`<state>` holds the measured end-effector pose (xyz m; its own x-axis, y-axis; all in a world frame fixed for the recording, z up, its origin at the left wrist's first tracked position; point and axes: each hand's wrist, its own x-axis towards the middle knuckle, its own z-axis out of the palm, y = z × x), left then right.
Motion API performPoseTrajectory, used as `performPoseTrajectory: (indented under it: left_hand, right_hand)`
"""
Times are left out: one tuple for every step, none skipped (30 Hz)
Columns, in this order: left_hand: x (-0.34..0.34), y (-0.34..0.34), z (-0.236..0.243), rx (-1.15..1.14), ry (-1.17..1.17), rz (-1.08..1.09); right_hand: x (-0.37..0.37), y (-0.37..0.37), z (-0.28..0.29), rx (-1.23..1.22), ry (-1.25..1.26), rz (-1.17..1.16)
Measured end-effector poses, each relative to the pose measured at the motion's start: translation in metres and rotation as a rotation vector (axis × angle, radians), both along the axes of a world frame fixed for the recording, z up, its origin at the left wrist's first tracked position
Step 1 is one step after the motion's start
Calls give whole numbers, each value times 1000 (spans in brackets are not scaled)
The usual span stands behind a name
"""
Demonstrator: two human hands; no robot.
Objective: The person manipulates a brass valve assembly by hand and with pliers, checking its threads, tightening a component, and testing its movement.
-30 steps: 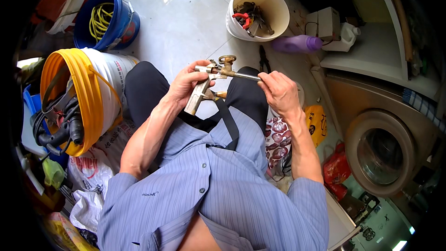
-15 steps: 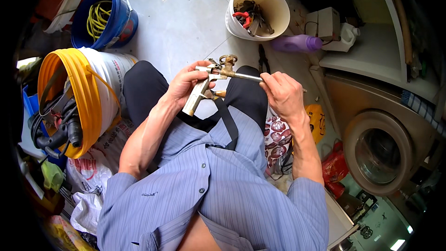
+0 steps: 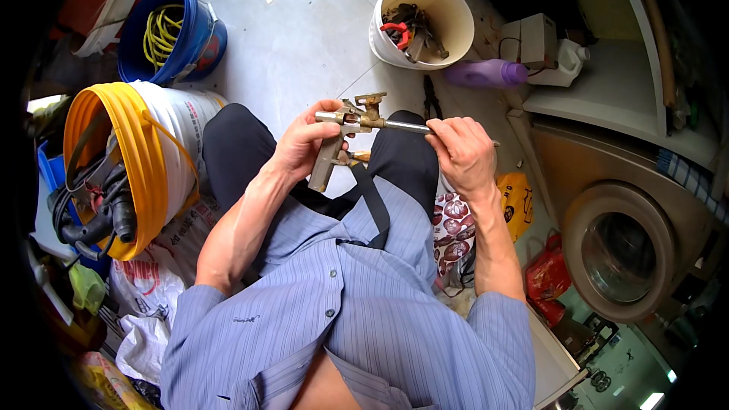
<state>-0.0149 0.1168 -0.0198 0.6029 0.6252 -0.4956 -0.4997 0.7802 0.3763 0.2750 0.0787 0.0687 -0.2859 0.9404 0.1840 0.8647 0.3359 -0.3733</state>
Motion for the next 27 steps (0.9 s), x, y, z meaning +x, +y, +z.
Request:
performPoseTrajectory:
  left_hand:
    - [0, 0, 1, 18, 14, -3]
    - [0, -1, 2, 19, 14, -4]
    - [0, -1, 2, 21, 12, -8]
    - [0, -1, 3, 23, 9, -13]
    - [1, -1, 3, 24, 9, -14]
    - [1, -1, 3, 25, 13, -12]
    - [1, -1, 3, 26, 18, -10]
    - [1, -1, 4, 27, 18, -10]
    - [1, -1, 4, 27, 19, -11]
    - [0, -1, 5, 27, 20, -12]
    - [0, -1, 5, 29, 20, -12]
    - [0, -1, 6, 23, 15, -20]
    - [-1, -1, 6, 16, 9, -28]
    - [-1, -1, 6, 17, 9, -28]
    - [-1, -1, 6, 21, 4, -27]
    - [0, -1, 6, 25, -1, -26]
    - [0, -1, 8, 26, -1, -26]
    - [-1, -2, 9, 23, -3, -23]
    - [-1, -2, 11, 21, -3, -19]
    - [-2, -2, 10, 22, -3, -18]
    - [-2, -2, 9, 49, -14, -13]
    - [-2, -2, 8, 79, -25, -7]
    - [-2, -1, 7, 82, -25, -6]
    - [-2, -1, 6, 88, -20, -5]
    - [-3, -1, 5, 92, -16, -6]
    - [-3, -1, 4, 92, -16, -6]
    - [-3, -2, 4, 94, -18, -8]
  right_hand:
    - [0, 0, 1, 5, 5, -1]
    - [0, 0, 1, 10, 10, -1]
    - [0, 0, 2, 11, 10, -1]
    - [0, 0, 3, 8, 11, -7]
    - [0, -1, 4, 6, 12, -13]
    - [0, -2, 4, 7, 12, -13]
    - [0, -2, 4, 6, 15, -17]
    - [0, -2, 4, 6, 19, -22]
    - [0, -3, 4, 7, 19, -22]
    - [-1, -3, 3, 12, 19, -24]
    - [-1, -4, 3, 18, 19, -27]
    - [-1, -4, 3, 19, 19, -27]
    - [0, -4, 2, 37, 22, -20]
    - [0, -4, 2, 55, 24, -13]
    - [0, -4, 3, 56, 24, -13]
    - [1, -4, 3, 70, 24, -9]
    - [1, -5, 3, 85, 23, -6]
    - [1, -4, 4, 85, 23, -5]
    - [1, -4, 6, 103, 16, -7]
    - [1, -4, 6, 120, 9, -9]
    - [1, -5, 5, 121, 9, -9]
    - [1, -6, 4, 127, 16, -13]
    - [2, -6, 3, 134, 23, -18]
    - [1, -4, 3, 136, 23, -17]
    - [1, -3, 3, 125, 33, -14]
    - [1, -2, 4, 114, 43, -10]
    - [1, -2, 4, 115, 43, -10]
